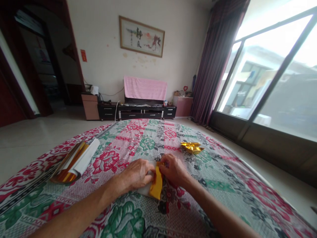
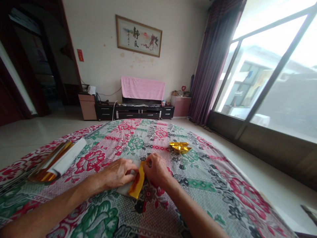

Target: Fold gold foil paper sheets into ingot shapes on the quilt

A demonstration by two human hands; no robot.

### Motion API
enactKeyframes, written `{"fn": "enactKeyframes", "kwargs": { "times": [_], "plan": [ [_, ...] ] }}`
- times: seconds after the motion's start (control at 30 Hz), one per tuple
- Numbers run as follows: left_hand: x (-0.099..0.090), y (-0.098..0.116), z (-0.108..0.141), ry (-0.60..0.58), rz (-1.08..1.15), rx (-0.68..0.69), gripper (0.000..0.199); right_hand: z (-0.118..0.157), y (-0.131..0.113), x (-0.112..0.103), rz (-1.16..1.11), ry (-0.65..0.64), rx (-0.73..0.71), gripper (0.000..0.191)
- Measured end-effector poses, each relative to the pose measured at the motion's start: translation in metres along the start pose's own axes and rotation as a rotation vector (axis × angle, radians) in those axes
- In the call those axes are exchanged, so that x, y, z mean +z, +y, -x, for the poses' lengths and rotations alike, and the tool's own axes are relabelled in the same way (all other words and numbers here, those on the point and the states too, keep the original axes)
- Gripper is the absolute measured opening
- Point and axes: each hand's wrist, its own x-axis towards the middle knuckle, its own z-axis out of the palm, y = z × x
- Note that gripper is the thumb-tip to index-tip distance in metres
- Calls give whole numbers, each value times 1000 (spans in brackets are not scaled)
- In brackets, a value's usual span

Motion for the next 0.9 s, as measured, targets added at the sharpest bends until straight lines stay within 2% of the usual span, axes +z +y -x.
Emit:
{"fn": "enactKeyframes", "kwargs": {
  "times": [0.2,0.4,0.67,0.9],
  "plan": [
    [0,-4,0,13,-23,62,22,-1,-10,-10,-73,-47,82,12],
    [0,-2,0,42,-65,80,25,-4,0,-3,-220,-28,103,22],
    [-2,-2,-2,63,31,63,25,-11,24,2,-302,136,168,26],
    [7,-8,-2,107,53,71,25,-10,31,1,-182,181,186,24]
  ]
}}
